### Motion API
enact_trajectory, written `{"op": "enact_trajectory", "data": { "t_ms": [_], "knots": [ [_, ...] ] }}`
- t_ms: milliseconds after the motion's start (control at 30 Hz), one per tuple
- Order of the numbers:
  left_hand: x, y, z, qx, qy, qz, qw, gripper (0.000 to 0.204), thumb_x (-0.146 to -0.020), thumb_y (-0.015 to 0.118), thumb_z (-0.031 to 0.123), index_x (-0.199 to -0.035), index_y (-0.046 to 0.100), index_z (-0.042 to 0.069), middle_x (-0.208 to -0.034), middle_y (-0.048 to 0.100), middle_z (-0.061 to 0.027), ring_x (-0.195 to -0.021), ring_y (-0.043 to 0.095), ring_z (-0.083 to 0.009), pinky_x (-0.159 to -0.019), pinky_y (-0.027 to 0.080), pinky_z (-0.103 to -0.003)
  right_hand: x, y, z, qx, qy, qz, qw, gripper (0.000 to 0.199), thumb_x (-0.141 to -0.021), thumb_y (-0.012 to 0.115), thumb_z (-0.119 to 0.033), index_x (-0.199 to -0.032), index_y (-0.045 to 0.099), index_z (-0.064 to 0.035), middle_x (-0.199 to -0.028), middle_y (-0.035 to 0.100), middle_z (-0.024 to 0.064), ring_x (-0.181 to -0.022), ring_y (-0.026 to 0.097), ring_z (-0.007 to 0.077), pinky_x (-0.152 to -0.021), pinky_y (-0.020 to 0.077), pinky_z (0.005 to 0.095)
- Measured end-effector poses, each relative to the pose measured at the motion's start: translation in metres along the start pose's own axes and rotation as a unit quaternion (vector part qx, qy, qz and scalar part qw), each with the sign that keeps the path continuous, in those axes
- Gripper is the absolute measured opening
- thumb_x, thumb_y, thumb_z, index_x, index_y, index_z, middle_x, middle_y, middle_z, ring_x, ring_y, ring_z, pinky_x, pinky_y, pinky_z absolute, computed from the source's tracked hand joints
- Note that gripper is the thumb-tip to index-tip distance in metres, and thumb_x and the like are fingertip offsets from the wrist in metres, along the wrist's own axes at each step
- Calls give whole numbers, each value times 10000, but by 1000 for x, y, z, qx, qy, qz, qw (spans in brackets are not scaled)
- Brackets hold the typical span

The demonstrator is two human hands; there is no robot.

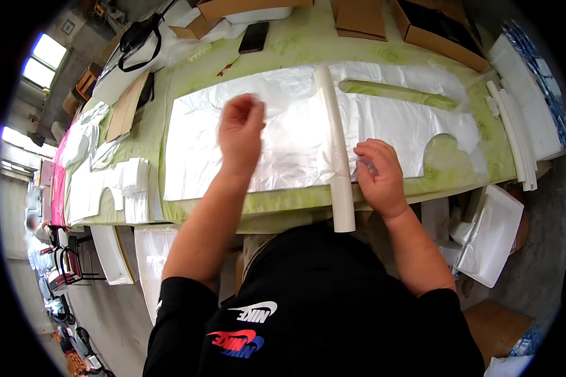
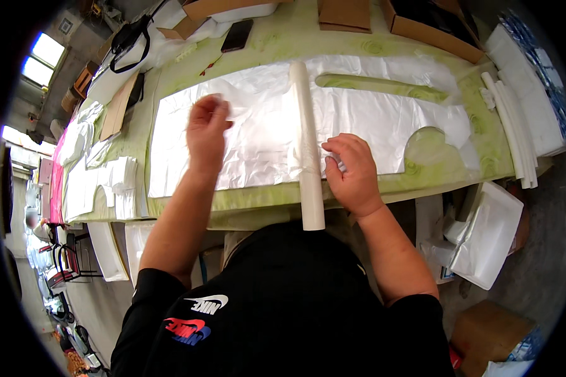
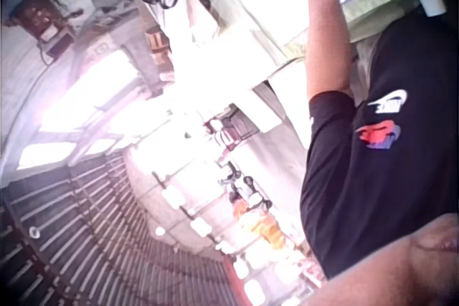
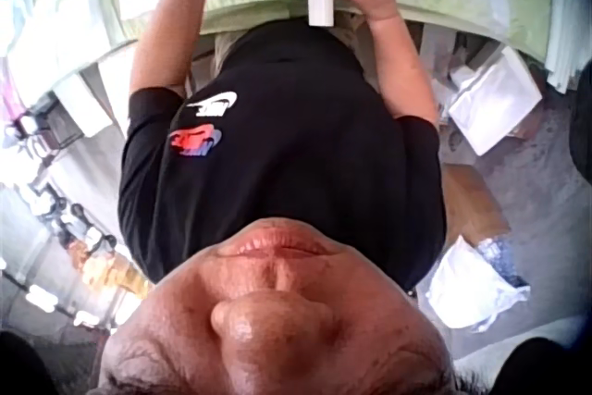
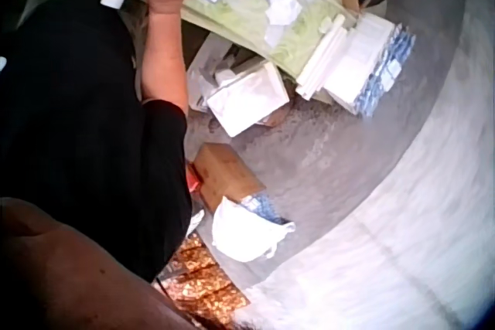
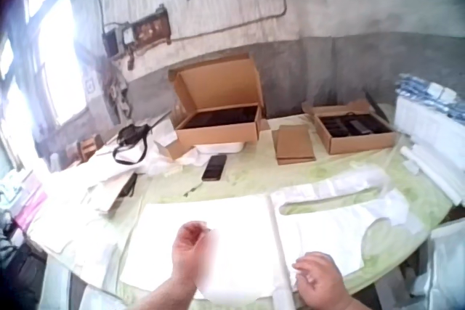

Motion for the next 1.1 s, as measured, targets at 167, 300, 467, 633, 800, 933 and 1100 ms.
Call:
{"op": "enact_trajectory", "data": {
  "t_ms": [167, 300, 467, 633, 800, 933, 1100],
  "knots": [
    [24, 70, -20, -191, 96, -20, 977, 403, -849, 687, 33, -1235, 574, 63, -1279, 563, -142, -1218, 527, -341, -1043, 431, -429, 0, 0, 1, 22, -2, 3, 1000, 298, -771, 677, 48, -1052, 689, -49, -1077, 680, 125, -1068, 627, 344, -935, 522, 427],
    [38, 75, -25, -352, 176, -185, 900, 414, -905, 621, 102, -1314, 570, 66, -1417, 566, -145, -1387, 453, -369, -1181, 326, -496, -1, -1, 2, 14, -9, 3, 1000, 298, -768, 677, 44, -1050, 692, -51, -1065, 679, 120, -1061, 628, 342, -935, 524, 427],
    [43, 70, -27, -467, 144, -238, 839, 523, -946, 579, 198, -1451, 521, 76, -1533, 496, -102, -1468, 388, -331, -1227, 270, -514, 0, -2, -1, 4, -21, -29, 999, 293, -802, 691, -23, -1092, 697, -65, -1138, 681, 124, -1160, 596, 371, -1012, 497, 455],
    [39, 68, -22, -498, 114, -304, 804, 613, -947, 573, 197, -1530, 425, 80, -1617, 380, -94, -1521, 292, -324, -1257, 214, -489, -4, 14, -19, -68, -36, -119, 990, 299, -819, 732, -105, -1115, 708, -76, -1223, 669, 132, -1281, 523, 402, -1104, 433, 483],
    [23, 53, 8, -324, 36, -327, 887, 653, -882, 611, 57, -1516, 463, 116, -1611, 383, -130, -1504, 307, -388, -1225, 304, -475, -11, 27, -32, -29, -51, -190, 980, 309, -824, 758, -156, -1119, 706, -80, -1286, 660, 121, -1313, 501, 415, -1134, 392, 498],
    [14, 57, 8, -225, 240, -384, 863, 488, -868, 638, 25, -1350, 644, 100, -1542, 476, -162, -1472, 366, -412, -1188, 363, -480, -19, 28, -40, -14, -51, -189, 981, 266, -841, 708, -124, -1101, 688, -73, -1210, 678, 121, -1240, 553, 370, -1098, 411, 496],
    [16, 60, 0, -283, 268, -352, 851, 202, -919, 653, 131, -1103, 704, 67, -1415, 600, -143, -1434, 402, -454, -1177, 367, -503, -31, 32, -5, 5, 67, -85, 994, 240, -836, 630, -31, -1074, 658, -19, -1070, 684, 147, -1118, 594, 378, -1049, 420, 513]
  ]
}}
Point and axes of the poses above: each hand's wrist, its own x-axis away from the middle knuckle, its own y-axis out of the palm, z = x × y, the point moved 2 cm from there along -x, towards the middle knuckle
